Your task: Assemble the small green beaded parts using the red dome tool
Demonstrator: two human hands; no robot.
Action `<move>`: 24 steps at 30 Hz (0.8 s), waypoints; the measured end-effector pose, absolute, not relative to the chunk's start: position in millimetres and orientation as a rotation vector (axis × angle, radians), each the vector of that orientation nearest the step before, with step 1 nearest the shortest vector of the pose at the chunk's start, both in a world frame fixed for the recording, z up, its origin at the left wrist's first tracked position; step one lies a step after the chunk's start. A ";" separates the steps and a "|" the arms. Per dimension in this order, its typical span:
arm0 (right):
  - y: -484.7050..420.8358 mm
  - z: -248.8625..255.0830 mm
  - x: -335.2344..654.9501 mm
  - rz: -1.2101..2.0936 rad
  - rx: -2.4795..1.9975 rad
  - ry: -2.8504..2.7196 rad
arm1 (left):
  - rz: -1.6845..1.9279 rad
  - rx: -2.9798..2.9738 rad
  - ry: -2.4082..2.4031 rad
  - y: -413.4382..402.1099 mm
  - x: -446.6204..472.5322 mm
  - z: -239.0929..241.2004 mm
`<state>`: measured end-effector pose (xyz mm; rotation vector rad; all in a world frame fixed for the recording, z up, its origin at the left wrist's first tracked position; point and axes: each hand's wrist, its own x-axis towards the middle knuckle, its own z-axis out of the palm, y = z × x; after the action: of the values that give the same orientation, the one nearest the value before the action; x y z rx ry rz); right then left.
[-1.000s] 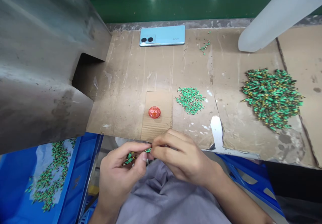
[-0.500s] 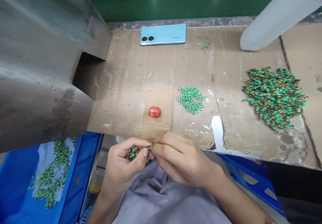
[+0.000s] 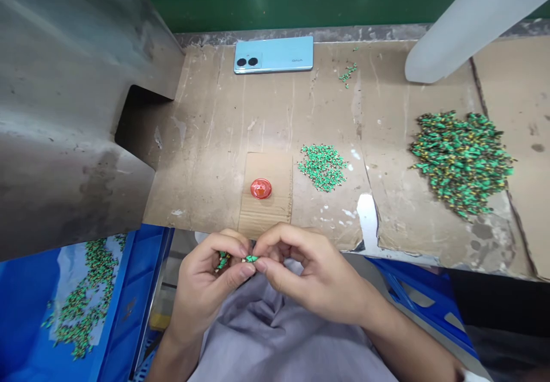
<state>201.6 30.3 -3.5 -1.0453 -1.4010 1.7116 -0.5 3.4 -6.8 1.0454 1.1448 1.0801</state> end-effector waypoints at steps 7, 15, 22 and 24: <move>27.8 -4.9 203.3 1.632 -0.962 -1.534 | 1.120 1.126 1.069 0.6 -3.6 -10.3; 27.4 -4.8 204.5 1.492 -0.825 -1.690 | 1.254 1.192 0.976 3.0 1.4 -19.9; 25.3 -6.3 201.5 1.483 -0.859 -1.694 | 1.210 1.120 0.985 -2.1 0.6 -25.4; 24.9 -7.7 201.7 1.498 -0.887 -1.638 | 1.160 0.984 1.027 -3.2 4.8 -24.6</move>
<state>201.7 24.9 -7.7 -0.8870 -1.6382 1.4980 4.8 -3.2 -24.6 0.9837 1.0267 1.1597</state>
